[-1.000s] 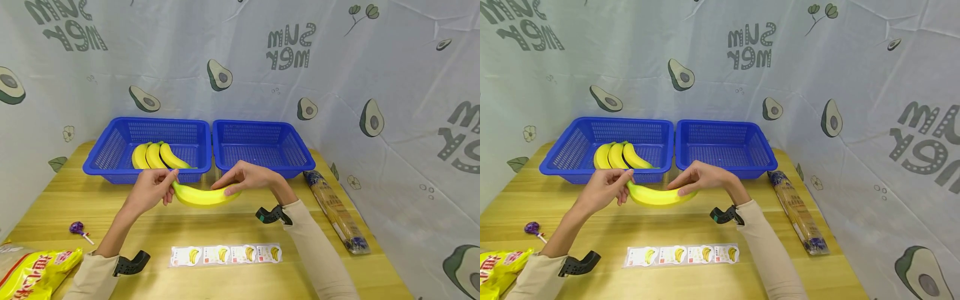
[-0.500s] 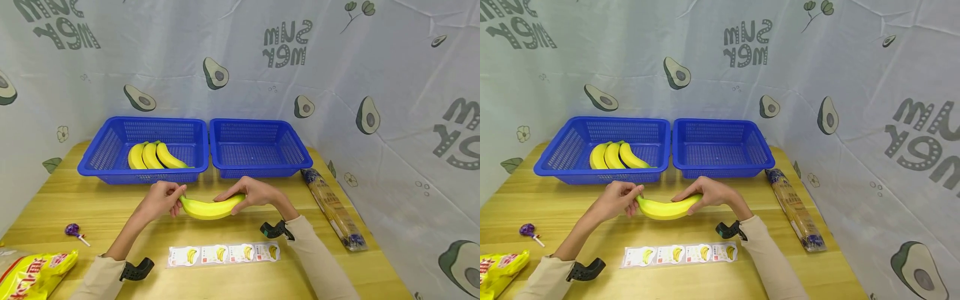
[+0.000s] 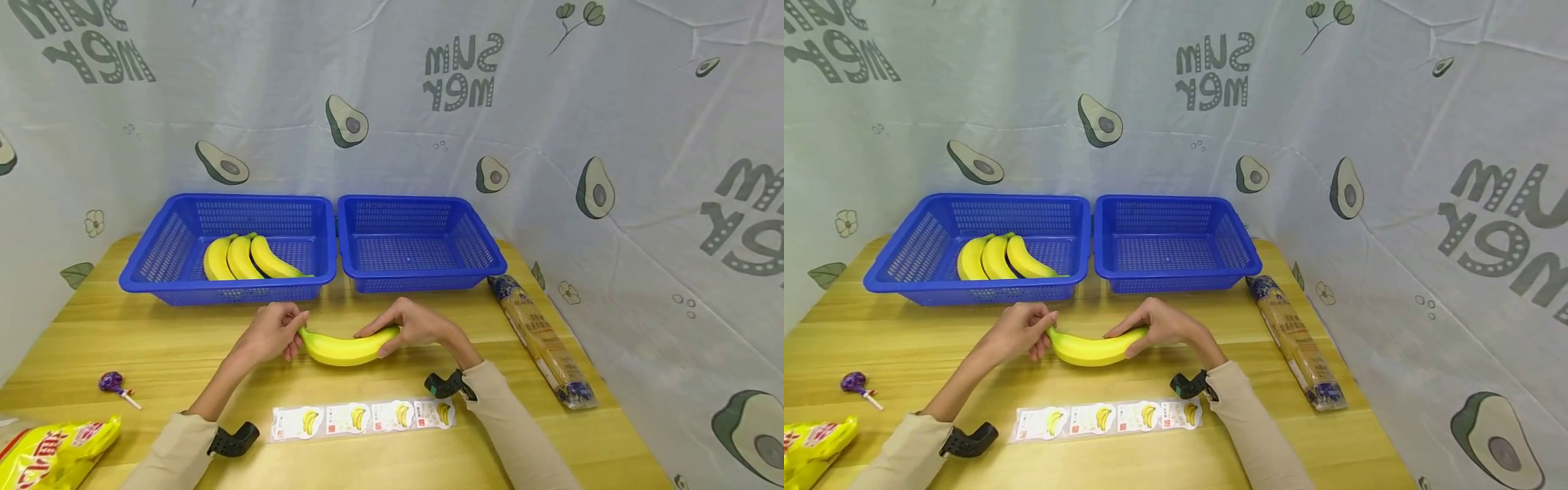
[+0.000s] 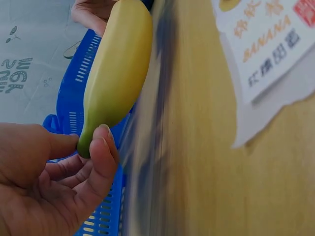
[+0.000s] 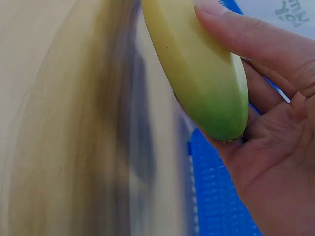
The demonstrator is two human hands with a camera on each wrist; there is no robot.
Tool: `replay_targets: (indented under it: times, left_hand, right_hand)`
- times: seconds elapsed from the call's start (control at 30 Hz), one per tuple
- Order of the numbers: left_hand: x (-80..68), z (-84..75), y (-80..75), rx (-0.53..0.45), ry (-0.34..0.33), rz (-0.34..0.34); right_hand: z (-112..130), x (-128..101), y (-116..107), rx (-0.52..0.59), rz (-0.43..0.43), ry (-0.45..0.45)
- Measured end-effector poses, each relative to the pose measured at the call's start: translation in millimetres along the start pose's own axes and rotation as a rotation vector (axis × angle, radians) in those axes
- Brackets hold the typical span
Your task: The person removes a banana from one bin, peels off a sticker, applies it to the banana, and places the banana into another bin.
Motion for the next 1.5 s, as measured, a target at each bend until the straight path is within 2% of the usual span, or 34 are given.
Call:
replay_targets:
  times: [0.2,0.43,0.57,0.83,1.2,1.33,1.5]
  left_hand:
    - [0.9,3.6,2.8,0.024,-0.033,0.01]
    - [3.8,4.9,4.4,0.045,-0.016,0.042]
    - [5.1,4.3,5.7,0.094,-0.01,0.062]
    - [3.6,-0.3,6.2,0.214,-0.016,0.06]
    - [-2.0,-3.6,5.0,0.234,-0.02,0.123]
    - [-4.1,-7.6,1.7,0.273,-0.014,0.092]
    - [-7.4,-20.7,1.4,0.302,0.026,-0.008]
  right_hand:
    - [-9,3,1,0.025,-0.001,-0.007]
    - [-15,5,3,0.066,-0.017,0.028]
    - [-17,3,3,0.067,-0.025,0.042]
    - [-23,2,4,0.044,-0.053,0.035]
    - [-24,4,5,0.027,-0.036,0.023]
    - [-23,4,4,0.037,-0.031,0.034]
    - [-23,4,3,0.043,-0.022,0.039]
Point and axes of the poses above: each hand's wrist, its own x-axis towards the middle knuckle, its own y-axis out of the palm, z = x × y, the point moved 4 cm from there along x, towards the middle knuckle, and after that the axes turned 11 degrees about x, right-handed, at the moved point
